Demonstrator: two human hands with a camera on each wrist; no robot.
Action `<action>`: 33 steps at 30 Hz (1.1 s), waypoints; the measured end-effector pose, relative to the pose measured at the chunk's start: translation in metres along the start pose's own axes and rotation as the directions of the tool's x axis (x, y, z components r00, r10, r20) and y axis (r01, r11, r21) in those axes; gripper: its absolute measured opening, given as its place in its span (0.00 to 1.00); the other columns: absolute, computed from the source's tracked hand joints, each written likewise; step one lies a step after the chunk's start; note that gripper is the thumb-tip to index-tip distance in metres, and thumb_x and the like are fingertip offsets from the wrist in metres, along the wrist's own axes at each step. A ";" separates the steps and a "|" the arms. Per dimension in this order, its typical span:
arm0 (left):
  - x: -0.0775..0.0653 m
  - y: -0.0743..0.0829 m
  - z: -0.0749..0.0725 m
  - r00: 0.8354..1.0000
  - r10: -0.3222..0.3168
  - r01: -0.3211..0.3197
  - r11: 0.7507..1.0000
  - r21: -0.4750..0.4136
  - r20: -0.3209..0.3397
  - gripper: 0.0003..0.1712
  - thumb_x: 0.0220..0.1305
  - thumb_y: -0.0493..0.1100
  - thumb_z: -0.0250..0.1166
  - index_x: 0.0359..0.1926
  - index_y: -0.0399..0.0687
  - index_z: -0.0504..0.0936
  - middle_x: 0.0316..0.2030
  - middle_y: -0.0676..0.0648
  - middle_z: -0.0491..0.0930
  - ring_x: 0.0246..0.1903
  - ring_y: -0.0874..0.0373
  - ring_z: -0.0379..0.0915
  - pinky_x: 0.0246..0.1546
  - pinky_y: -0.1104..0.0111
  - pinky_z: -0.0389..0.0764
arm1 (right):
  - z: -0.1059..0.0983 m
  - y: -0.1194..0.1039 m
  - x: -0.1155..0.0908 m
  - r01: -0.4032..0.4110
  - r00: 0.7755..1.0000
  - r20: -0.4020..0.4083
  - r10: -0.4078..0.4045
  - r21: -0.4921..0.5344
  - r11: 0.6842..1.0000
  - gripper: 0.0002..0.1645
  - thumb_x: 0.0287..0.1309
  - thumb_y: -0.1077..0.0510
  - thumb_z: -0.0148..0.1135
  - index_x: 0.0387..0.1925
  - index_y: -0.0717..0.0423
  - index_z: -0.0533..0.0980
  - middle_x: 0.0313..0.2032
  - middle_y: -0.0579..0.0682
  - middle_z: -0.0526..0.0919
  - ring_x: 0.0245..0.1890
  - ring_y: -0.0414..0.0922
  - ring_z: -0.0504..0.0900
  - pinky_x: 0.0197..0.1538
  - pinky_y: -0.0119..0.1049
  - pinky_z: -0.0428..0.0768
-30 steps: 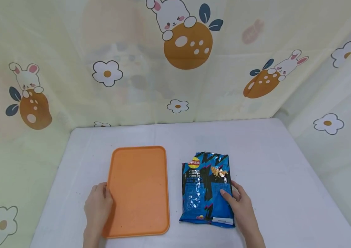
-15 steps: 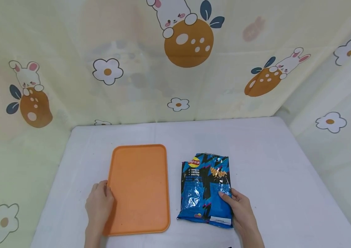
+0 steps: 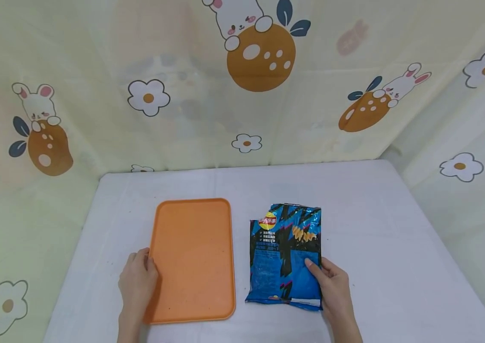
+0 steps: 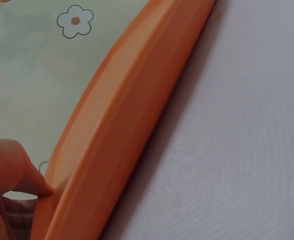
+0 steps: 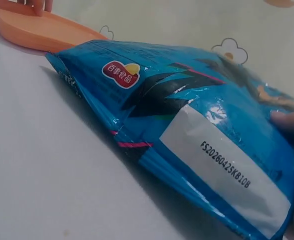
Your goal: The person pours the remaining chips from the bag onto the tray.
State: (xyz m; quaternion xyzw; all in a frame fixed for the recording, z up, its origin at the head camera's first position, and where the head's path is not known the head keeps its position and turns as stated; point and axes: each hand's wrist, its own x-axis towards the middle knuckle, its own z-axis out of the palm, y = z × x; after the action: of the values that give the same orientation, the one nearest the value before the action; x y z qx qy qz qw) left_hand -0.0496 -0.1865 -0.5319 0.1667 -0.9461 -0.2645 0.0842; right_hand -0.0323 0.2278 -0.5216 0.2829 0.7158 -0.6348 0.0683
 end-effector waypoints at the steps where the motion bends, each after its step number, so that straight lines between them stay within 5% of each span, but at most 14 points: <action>1: 0.000 0.000 0.000 1.000 -0.001 0.001 1.000 0.000 0.000 0.17 0.65 0.35 0.56 0.53 0.32 0.77 0.39 0.33 0.79 0.33 0.42 0.79 0.31 0.52 0.80 | 0.000 -0.002 -0.001 0.014 1.000 -0.006 -0.014 0.001 1.000 0.38 0.57 0.40 0.65 0.61 0.60 0.73 0.51 0.53 0.85 0.39 0.35 0.87 0.46 0.33 0.83; 11: 0.000 -0.004 0.000 1.000 0.022 -0.022 0.999 -0.023 -0.017 0.17 0.65 0.36 0.57 0.53 0.32 0.78 0.38 0.33 0.79 0.34 0.41 0.79 0.33 0.49 0.80 | -0.001 -0.017 -0.011 0.133 0.991 0.004 -0.133 -0.006 0.991 0.34 0.57 0.44 0.66 0.56 0.64 0.76 0.38 0.42 0.88 0.35 0.37 0.88 0.41 0.33 0.84; 18: 0.002 -0.003 0.000 0.998 0.036 -0.037 0.999 -0.034 -0.042 0.16 0.65 0.36 0.57 0.51 0.33 0.79 0.37 0.34 0.80 0.33 0.41 0.79 0.33 0.50 0.80 | -0.002 -0.033 -0.018 0.217 0.976 0.041 -0.213 -0.121 0.969 0.32 0.57 0.41 0.65 0.55 0.60 0.78 0.43 0.53 0.88 0.34 0.40 0.88 0.39 0.34 0.85; 22: 0.002 -0.003 -0.001 0.999 0.033 -0.034 0.999 -0.032 -0.040 0.16 0.65 0.36 0.57 0.51 0.34 0.80 0.36 0.34 0.80 0.32 0.42 0.79 0.33 0.50 0.80 | -0.003 -0.045 -0.022 0.309 0.951 0.091 -0.297 -0.199 0.930 0.30 0.60 0.41 0.63 0.55 0.59 0.79 0.44 0.59 0.87 0.31 0.40 0.88 0.37 0.34 0.85; 26: 0.002 -0.004 -0.002 0.999 0.033 -0.033 0.999 -0.032 -0.021 0.16 0.65 0.36 0.57 0.51 0.34 0.80 0.36 0.34 0.81 0.33 0.41 0.79 0.33 0.50 0.80 | -0.001 -0.059 -0.024 0.482 0.876 0.162 -0.454 -0.244 0.842 0.21 0.63 0.47 0.62 0.50 0.58 0.82 0.40 0.57 0.88 0.29 0.39 0.87 0.34 0.31 0.84; 33: 0.006 -0.006 -0.008 0.999 -0.014 0.017 0.996 -0.085 0.037 0.17 0.65 0.36 0.58 0.52 0.33 0.80 0.42 0.32 0.83 0.42 0.36 0.81 0.41 0.45 0.79 | 0.005 -0.087 -0.025 0.733 0.680 0.294 -0.672 -0.257 0.629 0.11 0.62 0.58 0.63 0.45 0.55 0.84 0.39 0.53 0.89 0.32 0.34 0.87 0.36 0.24 0.82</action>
State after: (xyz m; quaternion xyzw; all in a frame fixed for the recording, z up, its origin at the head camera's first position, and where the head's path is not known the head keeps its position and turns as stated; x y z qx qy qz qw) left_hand -0.0513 -0.1973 -0.5280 0.1652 -0.9340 -0.3085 0.0720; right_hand -0.0562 0.2121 -0.4354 -0.0922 0.8624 -0.4922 -0.0749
